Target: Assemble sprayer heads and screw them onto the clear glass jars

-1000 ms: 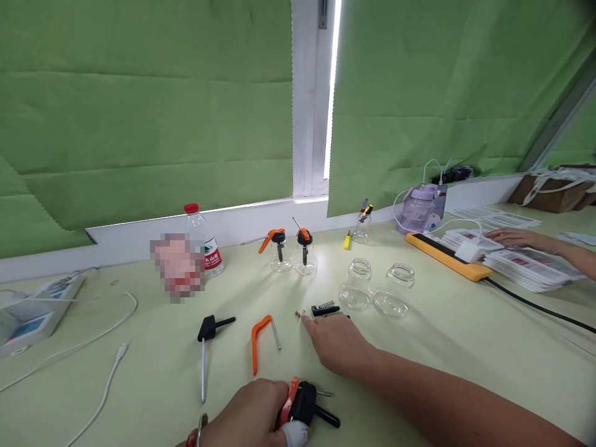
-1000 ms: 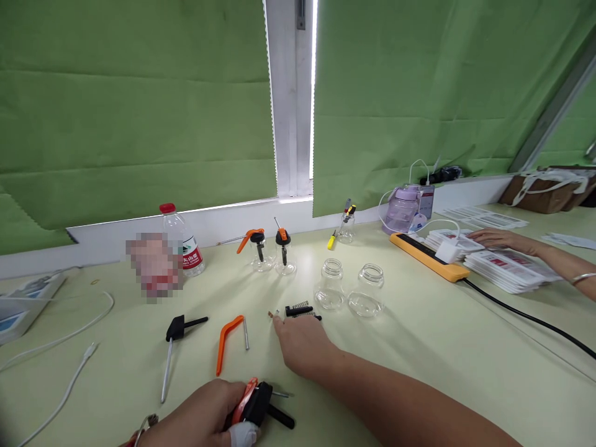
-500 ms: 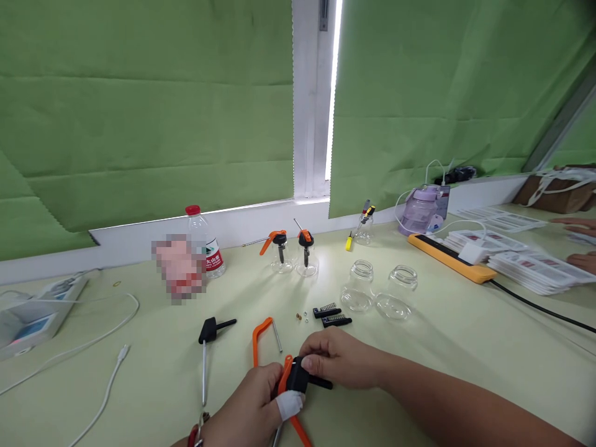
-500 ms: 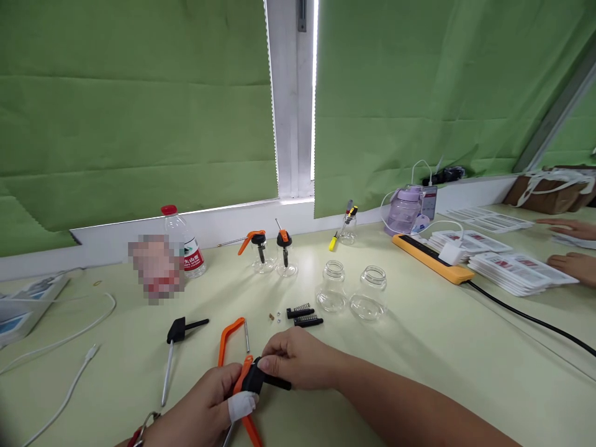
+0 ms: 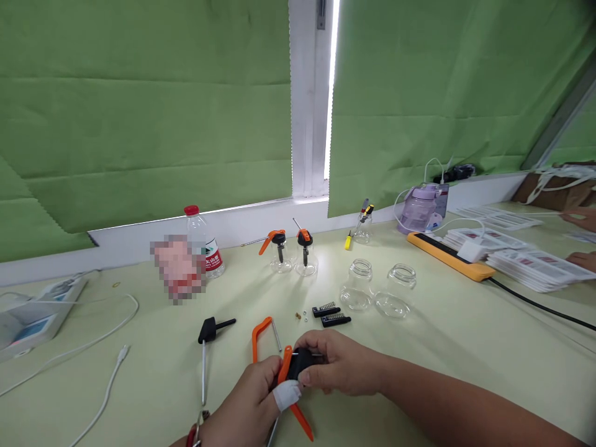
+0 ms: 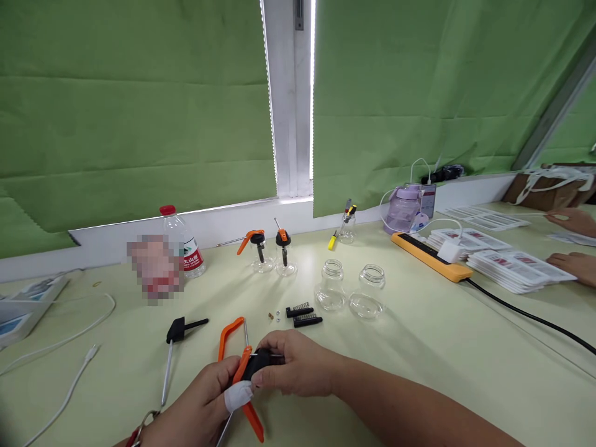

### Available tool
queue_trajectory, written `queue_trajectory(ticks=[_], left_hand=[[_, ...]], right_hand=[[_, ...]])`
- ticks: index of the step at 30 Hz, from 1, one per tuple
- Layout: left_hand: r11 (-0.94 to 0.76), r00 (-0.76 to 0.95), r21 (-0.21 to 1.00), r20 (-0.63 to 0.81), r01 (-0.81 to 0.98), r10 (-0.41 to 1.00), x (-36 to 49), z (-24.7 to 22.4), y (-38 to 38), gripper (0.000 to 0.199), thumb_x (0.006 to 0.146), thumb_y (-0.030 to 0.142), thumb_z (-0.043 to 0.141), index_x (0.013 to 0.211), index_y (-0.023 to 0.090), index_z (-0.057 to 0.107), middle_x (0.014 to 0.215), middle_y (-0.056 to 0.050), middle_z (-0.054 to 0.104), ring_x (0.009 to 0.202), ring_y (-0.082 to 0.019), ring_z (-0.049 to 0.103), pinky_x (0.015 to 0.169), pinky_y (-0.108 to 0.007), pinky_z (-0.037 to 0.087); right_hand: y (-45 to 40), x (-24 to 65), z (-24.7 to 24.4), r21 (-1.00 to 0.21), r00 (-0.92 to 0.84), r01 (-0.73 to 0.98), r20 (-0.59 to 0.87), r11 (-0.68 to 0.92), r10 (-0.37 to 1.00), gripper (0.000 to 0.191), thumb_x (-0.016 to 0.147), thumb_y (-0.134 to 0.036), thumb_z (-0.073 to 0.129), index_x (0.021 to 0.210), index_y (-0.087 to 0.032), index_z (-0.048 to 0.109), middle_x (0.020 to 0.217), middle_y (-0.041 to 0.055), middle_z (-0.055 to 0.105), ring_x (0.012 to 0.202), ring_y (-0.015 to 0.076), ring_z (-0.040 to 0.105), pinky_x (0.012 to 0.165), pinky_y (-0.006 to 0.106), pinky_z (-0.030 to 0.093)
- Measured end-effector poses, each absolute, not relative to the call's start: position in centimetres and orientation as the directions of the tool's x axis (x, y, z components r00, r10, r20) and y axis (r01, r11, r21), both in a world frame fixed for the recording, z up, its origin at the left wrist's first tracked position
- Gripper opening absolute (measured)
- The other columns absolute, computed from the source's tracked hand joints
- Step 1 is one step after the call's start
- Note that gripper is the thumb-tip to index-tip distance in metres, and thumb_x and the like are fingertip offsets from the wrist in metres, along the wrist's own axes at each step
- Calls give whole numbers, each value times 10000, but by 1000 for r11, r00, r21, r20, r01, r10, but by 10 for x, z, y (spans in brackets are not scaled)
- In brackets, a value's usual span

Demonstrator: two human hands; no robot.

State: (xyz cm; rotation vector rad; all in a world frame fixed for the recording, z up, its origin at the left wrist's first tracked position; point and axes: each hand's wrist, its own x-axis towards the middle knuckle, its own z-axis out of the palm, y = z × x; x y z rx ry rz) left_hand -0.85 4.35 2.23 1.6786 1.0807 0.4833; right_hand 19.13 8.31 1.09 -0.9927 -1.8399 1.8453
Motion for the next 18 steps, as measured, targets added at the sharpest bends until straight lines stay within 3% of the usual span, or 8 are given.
queue_trajectory(ticks=[2,5,8,12,15,18], left_hand=[[-43,506,941,-142,336,851,-8,23,42,296,857,464,503,837,170,534,712,4,537,683,-145,480,661,-240,428],[38,458,947,-189,319,869,-9,21,40,332,868,511,456,883,183,502,595,43,470,524,-116,418,501,-221,376],[49,454,947,-197,317,869,-11,18,40,350,885,529,407,889,188,485,545,57,463,472,-107,408,494,-226,375],[87,438,937,-239,339,867,-11,12,39,353,896,538,377,893,191,445,507,68,448,449,-103,397,471,-222,339],[129,417,933,-271,336,868,-10,10,37,375,889,558,369,912,187,420,504,75,426,444,-103,389,461,-227,329],[140,423,936,-275,322,863,-9,11,38,405,879,577,369,932,179,420,511,73,424,453,-112,398,463,-238,348]], right_hand=[[83,192,9,-971,-707,174,-240,-165,665,398,752,-398,667,1072,-186,563,698,-32,542,525,71,476,515,197,399],[83,194,10,-972,-739,110,-221,-210,636,546,731,-413,698,1197,-204,506,716,-35,559,472,48,445,461,181,366],[86,195,12,-979,-737,62,-177,-196,652,531,791,-441,635,1232,-190,481,739,-9,605,472,51,473,452,182,358],[93,198,8,-996,-662,66,-91,-63,744,403,846,-493,534,948,-117,636,696,23,619,515,72,528,455,187,369],[96,199,3,-995,-605,65,-105,-82,790,334,745,-442,676,811,-120,613,651,6,621,533,83,554,466,184,390],[94,198,-1,-983,-592,-20,-137,-184,794,378,599,-330,808,801,-147,547,604,-33,614,505,80,555,491,193,426]])
